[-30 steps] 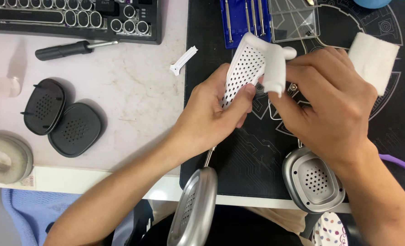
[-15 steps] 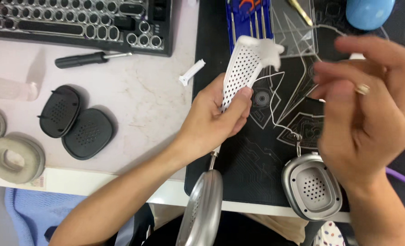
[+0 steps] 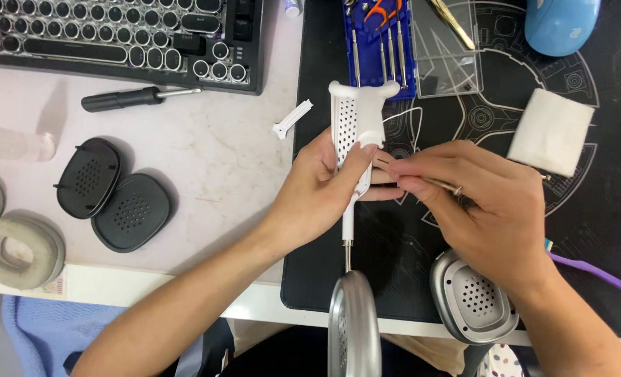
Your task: The person disassembles the headband of a pair of headphones by removing screws with a precision screwdriver and pulling apart the mesh and plastic components.
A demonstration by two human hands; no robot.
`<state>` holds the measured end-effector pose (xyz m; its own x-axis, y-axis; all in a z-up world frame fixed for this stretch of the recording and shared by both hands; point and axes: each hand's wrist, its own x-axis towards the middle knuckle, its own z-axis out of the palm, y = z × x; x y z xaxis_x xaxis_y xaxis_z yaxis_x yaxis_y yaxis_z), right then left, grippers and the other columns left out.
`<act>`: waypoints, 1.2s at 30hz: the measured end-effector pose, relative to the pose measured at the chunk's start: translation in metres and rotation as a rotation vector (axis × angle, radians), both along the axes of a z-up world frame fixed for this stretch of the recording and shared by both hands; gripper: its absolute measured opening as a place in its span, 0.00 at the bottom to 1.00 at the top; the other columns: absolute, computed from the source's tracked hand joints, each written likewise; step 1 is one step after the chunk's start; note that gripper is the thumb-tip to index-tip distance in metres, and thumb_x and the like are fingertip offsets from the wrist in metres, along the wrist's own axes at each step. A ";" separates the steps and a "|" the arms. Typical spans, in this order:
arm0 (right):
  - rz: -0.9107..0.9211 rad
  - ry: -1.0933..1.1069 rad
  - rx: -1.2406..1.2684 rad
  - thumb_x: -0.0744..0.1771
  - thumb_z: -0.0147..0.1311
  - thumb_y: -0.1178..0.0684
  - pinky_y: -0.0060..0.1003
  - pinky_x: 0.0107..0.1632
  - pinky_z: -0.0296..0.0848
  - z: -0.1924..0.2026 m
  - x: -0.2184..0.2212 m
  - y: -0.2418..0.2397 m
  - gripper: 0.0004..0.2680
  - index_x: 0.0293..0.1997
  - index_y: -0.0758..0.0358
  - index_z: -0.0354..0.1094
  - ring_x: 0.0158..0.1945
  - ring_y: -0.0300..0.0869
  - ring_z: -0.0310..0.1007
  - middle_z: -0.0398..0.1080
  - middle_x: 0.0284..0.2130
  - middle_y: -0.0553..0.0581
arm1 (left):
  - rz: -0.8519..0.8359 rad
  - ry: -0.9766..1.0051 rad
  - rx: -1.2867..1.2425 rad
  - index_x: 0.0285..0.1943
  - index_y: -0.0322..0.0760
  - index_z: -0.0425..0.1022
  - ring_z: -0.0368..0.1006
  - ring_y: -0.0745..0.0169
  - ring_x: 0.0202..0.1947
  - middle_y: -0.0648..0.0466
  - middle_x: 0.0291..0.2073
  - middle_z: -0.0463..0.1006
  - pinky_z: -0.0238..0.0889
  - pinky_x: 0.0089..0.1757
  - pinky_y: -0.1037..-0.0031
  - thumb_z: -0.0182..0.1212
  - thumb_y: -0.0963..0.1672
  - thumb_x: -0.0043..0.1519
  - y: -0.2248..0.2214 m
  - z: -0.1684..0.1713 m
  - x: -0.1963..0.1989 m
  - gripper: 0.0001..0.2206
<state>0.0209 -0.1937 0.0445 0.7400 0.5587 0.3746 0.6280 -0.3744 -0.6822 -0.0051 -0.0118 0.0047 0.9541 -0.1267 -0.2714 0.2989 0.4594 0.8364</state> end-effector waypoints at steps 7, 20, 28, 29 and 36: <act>0.002 -0.057 -0.027 0.68 0.61 0.66 0.34 0.47 0.77 -0.006 0.000 0.001 0.04 0.46 0.72 0.77 0.42 0.47 0.78 0.78 0.42 0.65 | 0.029 0.094 -0.053 0.52 0.27 0.67 0.83 0.38 0.46 0.32 0.44 0.80 0.83 0.47 0.53 0.51 0.45 0.67 -0.001 -0.001 0.002 0.13; 0.066 -0.081 -0.052 0.69 0.58 0.68 0.38 0.49 0.72 -0.009 0.003 0.001 0.04 0.45 0.73 0.76 0.44 0.48 0.79 0.79 0.42 0.64 | 0.036 0.043 -0.041 0.46 0.27 0.70 0.83 0.46 0.40 0.42 0.39 0.78 0.83 0.48 0.57 0.53 0.46 0.67 -0.001 -0.007 0.001 0.13; 0.086 -0.092 -0.059 0.69 0.55 0.70 0.39 0.49 0.72 -0.010 0.003 0.002 0.05 0.46 0.74 0.76 0.44 0.49 0.78 0.77 0.43 0.66 | 0.009 -0.010 -0.064 0.46 0.27 0.71 0.83 0.44 0.42 0.42 0.39 0.78 0.83 0.50 0.57 0.51 0.46 0.69 0.000 -0.008 0.001 0.12; 0.091 -0.105 -0.054 0.69 0.54 0.70 0.39 0.48 0.71 -0.012 0.004 0.002 0.05 0.46 0.73 0.75 0.43 0.49 0.77 0.77 0.43 0.67 | 0.017 0.005 -0.065 0.45 0.28 0.70 0.83 0.46 0.41 0.44 0.39 0.77 0.83 0.50 0.57 0.52 0.46 0.68 0.000 -0.008 0.001 0.12; 0.113 -0.186 -0.099 0.70 0.50 0.72 0.40 0.47 0.69 -0.011 0.001 0.006 0.06 0.46 0.75 0.74 0.45 0.50 0.76 0.77 0.44 0.66 | 0.017 0.047 -0.034 0.48 0.28 0.69 0.82 0.49 0.40 0.41 0.40 0.78 0.84 0.48 0.58 0.52 0.45 0.67 0.000 -0.007 0.002 0.12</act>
